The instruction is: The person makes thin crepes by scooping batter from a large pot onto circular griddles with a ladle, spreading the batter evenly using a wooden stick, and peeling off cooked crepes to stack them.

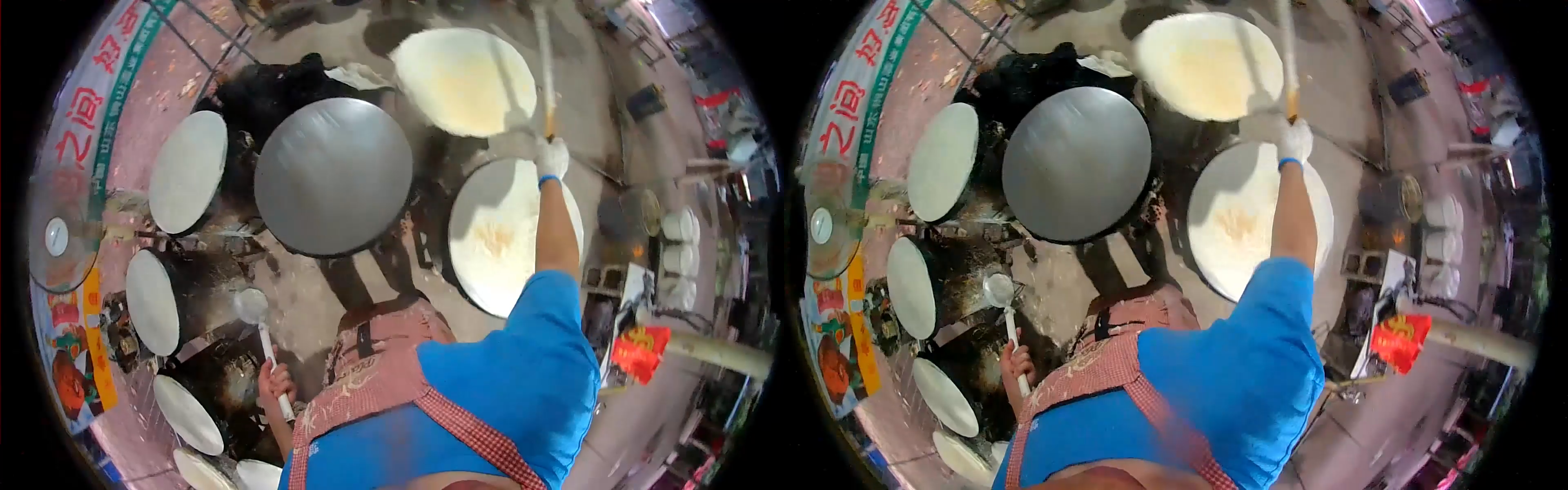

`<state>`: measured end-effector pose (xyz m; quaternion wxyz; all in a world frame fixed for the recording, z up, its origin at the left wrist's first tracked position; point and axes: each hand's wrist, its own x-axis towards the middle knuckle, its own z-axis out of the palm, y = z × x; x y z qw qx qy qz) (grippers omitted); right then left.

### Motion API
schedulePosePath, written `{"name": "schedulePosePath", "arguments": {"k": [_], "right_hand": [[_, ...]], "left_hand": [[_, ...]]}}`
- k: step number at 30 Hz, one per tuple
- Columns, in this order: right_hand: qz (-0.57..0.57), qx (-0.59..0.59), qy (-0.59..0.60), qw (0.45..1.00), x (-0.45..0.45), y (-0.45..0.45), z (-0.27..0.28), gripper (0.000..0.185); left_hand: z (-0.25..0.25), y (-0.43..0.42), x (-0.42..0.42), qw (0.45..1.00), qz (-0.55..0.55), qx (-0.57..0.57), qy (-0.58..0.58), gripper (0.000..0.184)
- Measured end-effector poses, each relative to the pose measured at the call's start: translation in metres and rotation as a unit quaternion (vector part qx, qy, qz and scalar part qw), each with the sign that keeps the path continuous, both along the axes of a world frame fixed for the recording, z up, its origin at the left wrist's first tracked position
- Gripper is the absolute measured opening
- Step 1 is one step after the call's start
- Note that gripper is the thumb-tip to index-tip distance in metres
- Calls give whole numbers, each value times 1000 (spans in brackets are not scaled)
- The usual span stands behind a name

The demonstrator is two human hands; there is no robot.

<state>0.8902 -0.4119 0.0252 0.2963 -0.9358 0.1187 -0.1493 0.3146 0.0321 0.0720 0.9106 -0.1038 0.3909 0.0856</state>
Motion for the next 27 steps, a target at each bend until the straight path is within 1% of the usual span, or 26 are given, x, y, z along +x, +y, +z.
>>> {"name": "schedulePosePath", "arguments": {"k": [1,2,3,4,5,6,7,8,9,10,11,12,14,15,16,17,18,19,20,21,22,24,25,27], "right_hand": [[10,-32,32,999,-33,4,3,39],[20,-61,66,996,-83,21,13,39],[58,-20,81,995,-126,27,2,37],[96,21,97,990,-171,33,-10,36],[116,9,197,973,-212,45,-4,37],[157,-59,118,979,-249,52,-27,42],[158,-116,122,973,-279,62,-44,51],[127,-98,189,969,-302,90,-10,57],[110,-135,209,962,-314,94,-34,62],[133,-151,162,966,-325,96,-36,50],[150,-175,161,960,-326,91,-45,42],[162,-200,159,953,-326,88,-40,35],[159,-226,171,946,-318,71,-23,28],[158,-239,178,941,-313,63,-10,25],[157,-238,99,953,-310,51,-1,25],[145,-224,115,957,-295,35,14,28],[131,-228,72,962,-283,19,33,30],[106,-235,18,966,-297,33,112,28],[88,-223,-73,968,-273,-2,108,23],[34,-272,33,961,-239,-46,103,22],[32,-295,7,955,-237,-47,152,22],[20,-319,-10,948,-199,-92,190,22],[24,-335,-24,942,-188,-101,214,23],[35,-375,-37,925,-161,-116,257,24]], "left_hand": [[-3,6,-1,999,-36,-16,11,28],[-6,13,-2,997,-52,-47,10,24],[-7,18,-6,994,-67,-79,14,25],[-7,21,-11,990,-81,-113,20,32],[-6,25,-16,987,-96,-128,11,27],[-6,27,-21,983,-111,-144,1,24],[-18,38,-36,986,-125,-111,-5,21],[-23,44,-46,985,-134,-106,-19,26],[-28,50,-56,984,-142,-100,-34,31],[-32,56,-66,983,-150,-95,-48,37],[-26,57,-70,984,-146,-92,-44,36],[-25,58,-72,984,-146,-90,-40,36],[-34,64,-85,984,-156,-77,-29,34],[-36,67,-89,984,-162,-66,-23,34],[-37,68,-91,984,-166,-54,-17,36],[-37,69,-93,983,-174,-52,-23,34],[-37,68,-95,984,-169,-58,-21,34],[-37,68,-96,984,-162,-64,-20,34],[-38,67,-97,985,-155,-71,-20,34],[-42,67,-100,986,-149,-77,-20,34],[-45,67,-100,984,-155,-76,-30,34],[-49,65,-98,983,-162,-73,-50,33],[-50,61,-96,985,-157,-62,-43,34],[-62,55,-98,986,-146,-49,-68,34]]}}
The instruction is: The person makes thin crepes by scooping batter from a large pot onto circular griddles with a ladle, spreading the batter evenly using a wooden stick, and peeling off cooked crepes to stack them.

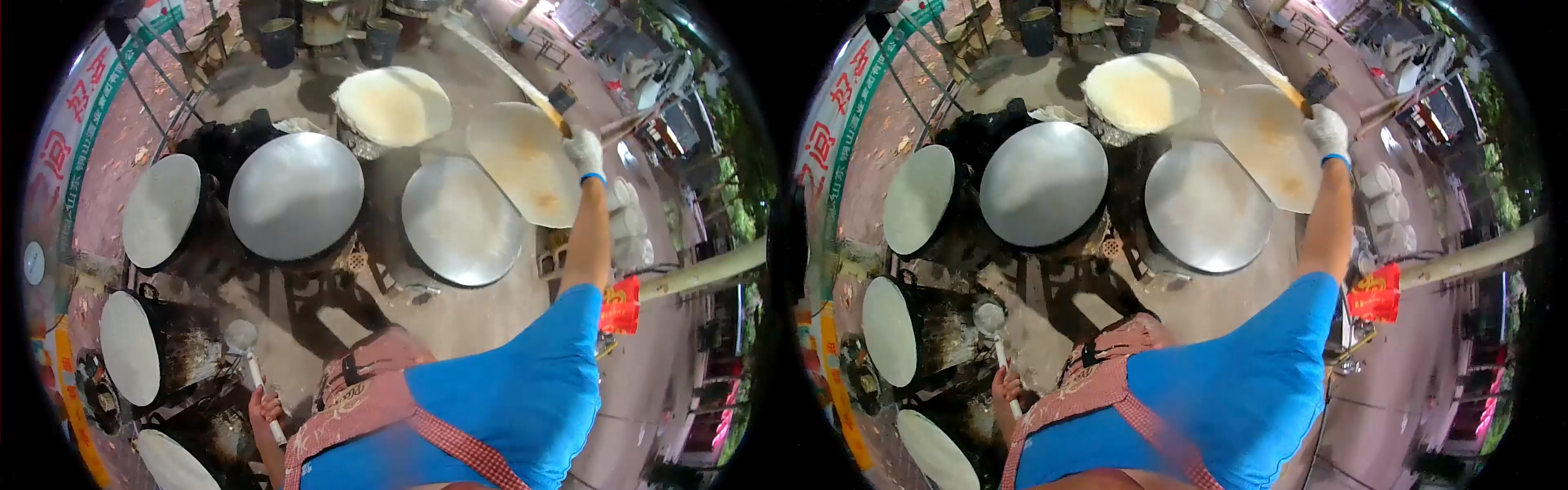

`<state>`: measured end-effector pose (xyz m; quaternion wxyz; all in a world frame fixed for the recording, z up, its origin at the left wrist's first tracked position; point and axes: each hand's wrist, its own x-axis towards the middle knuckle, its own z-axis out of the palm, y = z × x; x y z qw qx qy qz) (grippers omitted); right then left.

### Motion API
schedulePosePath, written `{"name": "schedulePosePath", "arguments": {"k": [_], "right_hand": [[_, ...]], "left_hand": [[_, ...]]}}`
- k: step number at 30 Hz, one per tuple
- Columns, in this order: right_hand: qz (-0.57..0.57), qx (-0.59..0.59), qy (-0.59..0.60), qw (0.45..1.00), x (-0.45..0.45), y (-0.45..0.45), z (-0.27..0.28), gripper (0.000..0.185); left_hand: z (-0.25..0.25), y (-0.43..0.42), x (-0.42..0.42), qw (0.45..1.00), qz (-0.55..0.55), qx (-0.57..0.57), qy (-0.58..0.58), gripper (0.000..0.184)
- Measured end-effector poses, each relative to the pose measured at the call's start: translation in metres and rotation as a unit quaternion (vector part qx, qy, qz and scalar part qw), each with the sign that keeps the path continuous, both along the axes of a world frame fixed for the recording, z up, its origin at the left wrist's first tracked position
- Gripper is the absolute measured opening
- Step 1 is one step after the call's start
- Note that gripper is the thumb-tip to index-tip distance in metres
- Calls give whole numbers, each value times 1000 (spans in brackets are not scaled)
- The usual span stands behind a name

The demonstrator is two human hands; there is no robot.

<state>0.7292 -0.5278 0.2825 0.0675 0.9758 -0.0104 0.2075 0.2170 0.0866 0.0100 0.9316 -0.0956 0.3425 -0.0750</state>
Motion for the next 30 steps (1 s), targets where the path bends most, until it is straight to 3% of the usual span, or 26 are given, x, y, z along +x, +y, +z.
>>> {"name": "schedulePosePath", "arguments": {"k": [5,8,12,14,15,17,19,20,21,23,24,25,26,27,28,29,30], "right_hand": [[51,-64,50,995,74,24,66,26],[126,-92,64,986,112,68,75,24],[174,-99,81,976,169,140,69,26],[149,-1,78,986,184,169,82,28],[191,31,49,980,205,165,85,30],[132,307,78,939,217,159,89,28],[110,573,33,811,244,137,63,16],[15,590,6,807,246,139,48,16],[15,681,19,732,253,128,21,15],[76,721,12,688,265,109,-50,15],[101,761,-31,640,284,102,-101,17],[50,812,-1,582,255,123,-118,20],[13,821,22,571,267,124,-163,19],[9,856,-21,517,275,130,-209,17],[-42,884,-81,459,241,161,-205,13],[-27,875,-9,483,230,166,-226,14],[-122,855,6,504,245,163,-270,19]], "left_hand": [[9,-42,27,996,75,16,35,32],[-7,-56,39,995,94,11,10,30],[12,-74,55,992,121,18,32,31],[21,-71,56,991,117,41,46,31],[24,-71,58,991,115,50,50,30],[26,-69,57,991,124,24,46,29],[24,-69,53,986,142,51,71,28],[20,-64,50,987,145,43,48,27],[21,-66,50,986,156,41,51,27],[27,-73,52,981,180,37,56,26],[29,-77,52,982,182,35,21,28],[41,-85,54,979,190,59,34,28],[22,-83,42,983,178,40,8,29],[4,-80,29,986,165,22,-16,29],[30,-91,40,981,195,5,20,29],[35,-97,41,980,194,6,35,28],[40,-100,40,980,192,8,51,28]]}}
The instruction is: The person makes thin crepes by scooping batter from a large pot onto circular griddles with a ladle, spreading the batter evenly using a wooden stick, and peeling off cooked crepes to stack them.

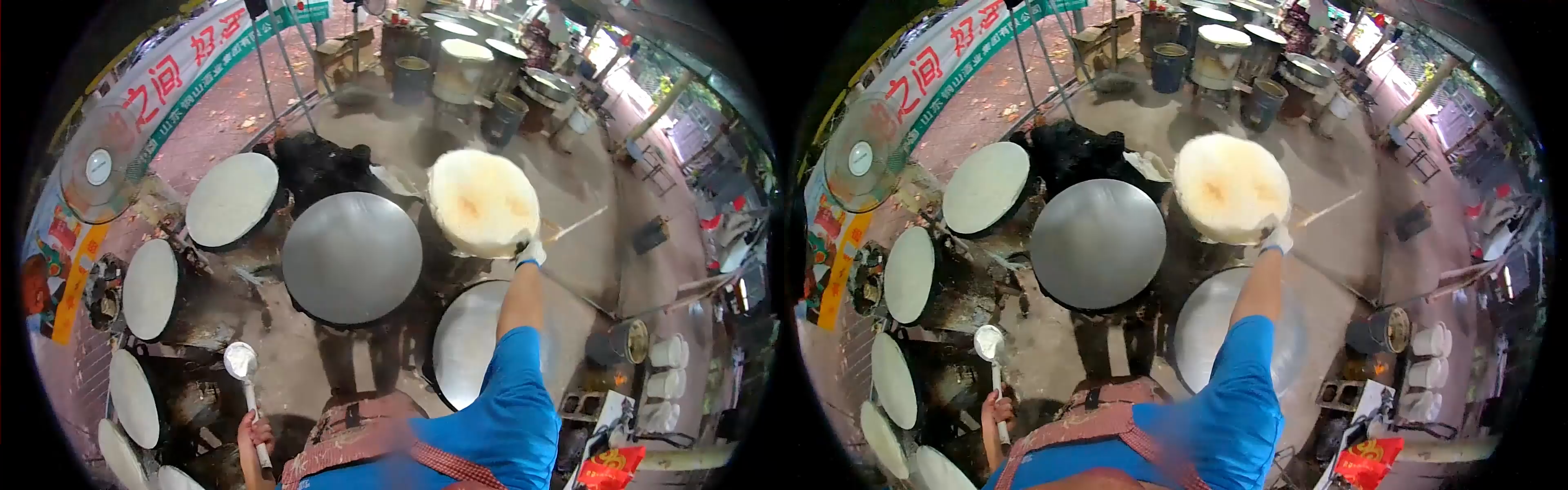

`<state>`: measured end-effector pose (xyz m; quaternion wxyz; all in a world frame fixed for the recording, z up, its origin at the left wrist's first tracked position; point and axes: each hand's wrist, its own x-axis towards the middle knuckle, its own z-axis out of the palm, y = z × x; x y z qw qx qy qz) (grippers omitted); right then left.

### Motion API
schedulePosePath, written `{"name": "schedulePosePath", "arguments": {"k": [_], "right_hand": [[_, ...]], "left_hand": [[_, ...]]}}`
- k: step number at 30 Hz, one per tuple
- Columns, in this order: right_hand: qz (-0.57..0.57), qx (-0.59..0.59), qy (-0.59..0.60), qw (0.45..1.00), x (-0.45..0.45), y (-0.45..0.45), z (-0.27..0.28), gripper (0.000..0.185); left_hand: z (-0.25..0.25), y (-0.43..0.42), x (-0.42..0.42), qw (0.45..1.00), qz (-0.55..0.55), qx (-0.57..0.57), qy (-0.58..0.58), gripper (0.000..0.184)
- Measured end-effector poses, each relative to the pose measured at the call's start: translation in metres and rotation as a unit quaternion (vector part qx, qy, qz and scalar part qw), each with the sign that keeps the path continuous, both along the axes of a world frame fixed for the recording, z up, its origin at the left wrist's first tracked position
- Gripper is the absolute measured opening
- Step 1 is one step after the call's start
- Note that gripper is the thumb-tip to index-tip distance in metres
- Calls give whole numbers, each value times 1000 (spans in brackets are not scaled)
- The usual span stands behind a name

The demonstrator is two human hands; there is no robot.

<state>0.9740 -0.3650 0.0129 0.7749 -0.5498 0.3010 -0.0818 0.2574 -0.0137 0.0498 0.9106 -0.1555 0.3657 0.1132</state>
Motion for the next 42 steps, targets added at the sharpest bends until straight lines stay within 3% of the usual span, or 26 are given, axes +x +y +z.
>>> {"name": "schedulePosePath", "arguments": {"k": [3,5,6,7,9,10,11,13,14,15,16,17,18,19,21,22,23,25,27,29,30,33,35,37,40,42], "right_hand": [[-74,-47,52,995,27,-5,-94,26],[-50,-8,38,998,34,-11,-102,29],[-5,-39,62,997,18,-9,-67,30],[-53,-66,115,990,-5,2,-18,33],[-20,-339,108,934,-3,-26,-31,50],[-14,-440,133,888,-43,-9,20,53],[-12,-442,62,895,-27,-31,-17,51],[60,-509,12,859,-61,-5,13,59],[91,-563,-38,820,-61,4,5,61],[155,-569,-13,808,-100,49,48,61],[171,-559,-163,794,-119,74,44,61],[276,-526,-208,777,-134,100,45,55],[344,-518,-189,760,-141,128,30,42],[472,-341,-251,774,-196,168,57,35],[584,-200,-102,780,-251,241,36,33],[601,-232,-128,754,-298,276,31,31],[686,-155,-176,689,-330,293,9,19],[817,-131,-182,532,-421,323,36,27],[920,-190,-143,313,-484,342,41,26],[868,-297,-380,116,-554,346,24,32],[875,-246,-414,58,-586,348,24,33],[843,-172,-503,-82,-716,326,10,34],[749,-186,-616,-158,-806,285,56,35],[699,-170,-657,-228,-890,254,53,36],[609,-208,-697,-317,-1003,189,28,23],[546,-175,-732,-368,-1034,139,4,19]], "left_hand": [[17,-9,-5,1000,-19,0,-4,26],[37,-15,1,999,5,-9,37,25],[37,-13,-3,999,5,-3,32,25],[31,-11,-10,1000,7,3,28,25],[29,-11,-19,996,-9,53,70,16],[30,-13,-20,996,1,56,76,12],[31,-15,-23,995,16,58,80,18],[31,-17,-33,998,-6,32,53,33],[27,-19,-35,991,23,70,113,37],[23,-23,-47,996,26,34,76,39],[26,-30,-57,992,-28,90,78,39],[10,-36,-68,998,51,6,22,31],[18,-49,-73,995,80,41,37,28],[23,-67,-76,989,116,78,53,24],[21,-95,-88,976,201,80,-16,21],[22,-115,-92,963,249,103,3,15],[24,-145,-100,947,300,115,30,18],[5,-192,-122,931,357,68,-31,17],[16,-248,-136,898,437,41,29,15],[36,-306,-152,836,527,87,123,13],[37,-331,-159,806,561,129,136,13],[19,-420,-210,735,615,223,179,30],[-10,-460,-250,698,586,294,286,39],[-45,-492,-299,684,612,275,287,39],[-92,-519,-376,715,585,181,338,12],[-180,-530,-418,774,565,25,285,13]]}}
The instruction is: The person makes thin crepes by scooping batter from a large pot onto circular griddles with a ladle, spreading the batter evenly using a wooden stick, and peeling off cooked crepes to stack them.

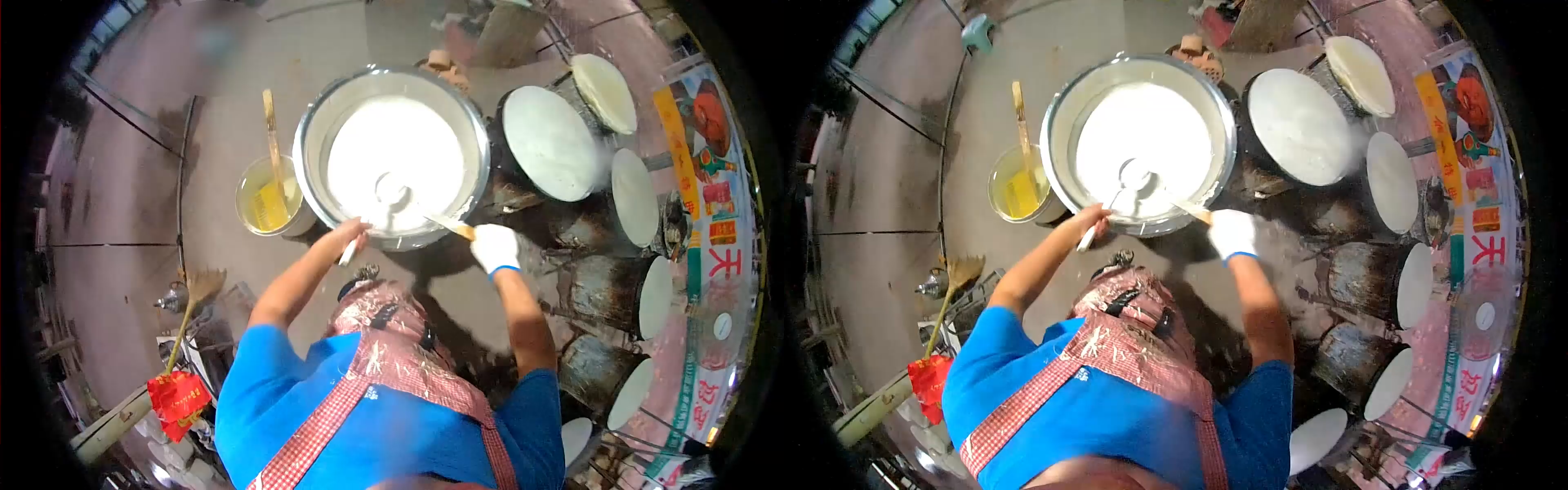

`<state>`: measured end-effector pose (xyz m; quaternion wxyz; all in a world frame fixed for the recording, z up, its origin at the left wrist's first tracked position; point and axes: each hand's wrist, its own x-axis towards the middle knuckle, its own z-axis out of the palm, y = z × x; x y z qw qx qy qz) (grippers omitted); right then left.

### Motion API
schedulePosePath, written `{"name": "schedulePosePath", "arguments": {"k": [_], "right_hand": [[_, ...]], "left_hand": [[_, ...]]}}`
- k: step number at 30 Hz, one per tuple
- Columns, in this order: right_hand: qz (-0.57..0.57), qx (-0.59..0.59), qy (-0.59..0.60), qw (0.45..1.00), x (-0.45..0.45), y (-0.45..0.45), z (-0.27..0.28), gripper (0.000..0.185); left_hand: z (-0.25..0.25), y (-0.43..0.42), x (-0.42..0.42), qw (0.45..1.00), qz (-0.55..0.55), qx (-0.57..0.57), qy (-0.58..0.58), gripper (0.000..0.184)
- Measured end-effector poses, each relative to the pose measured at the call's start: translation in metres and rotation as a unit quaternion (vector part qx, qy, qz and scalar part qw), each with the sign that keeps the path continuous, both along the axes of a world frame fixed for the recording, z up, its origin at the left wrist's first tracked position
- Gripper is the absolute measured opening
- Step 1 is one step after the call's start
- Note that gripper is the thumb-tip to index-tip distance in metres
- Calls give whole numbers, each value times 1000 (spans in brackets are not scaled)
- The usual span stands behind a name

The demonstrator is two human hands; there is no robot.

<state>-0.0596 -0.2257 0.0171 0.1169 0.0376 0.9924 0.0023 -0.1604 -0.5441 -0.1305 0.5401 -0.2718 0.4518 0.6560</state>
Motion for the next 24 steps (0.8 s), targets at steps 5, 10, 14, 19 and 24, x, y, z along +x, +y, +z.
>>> {"name": "schedulePosePath", "arguments": {"k": [5,10,14,19,24], "right_hand": [[-19,-57,98,993,-9,-22,8,21],[-135,-126,-27,982,-1,-50,12,30],[-254,-115,-85,957,44,-54,-31,34],[-311,-187,21,931,104,-98,-6,33],[-310,-154,107,932,107,-99,46,35]], "left_hand": [[-27,-3,-41,979,-106,-159,68,17],[-32,11,-47,949,-148,-202,190,37],[-42,27,-49,979,-184,-51,66,29],[51,51,-46,974,23,77,-212,21],[248,37,-43,990,28,107,-90,21]]}}
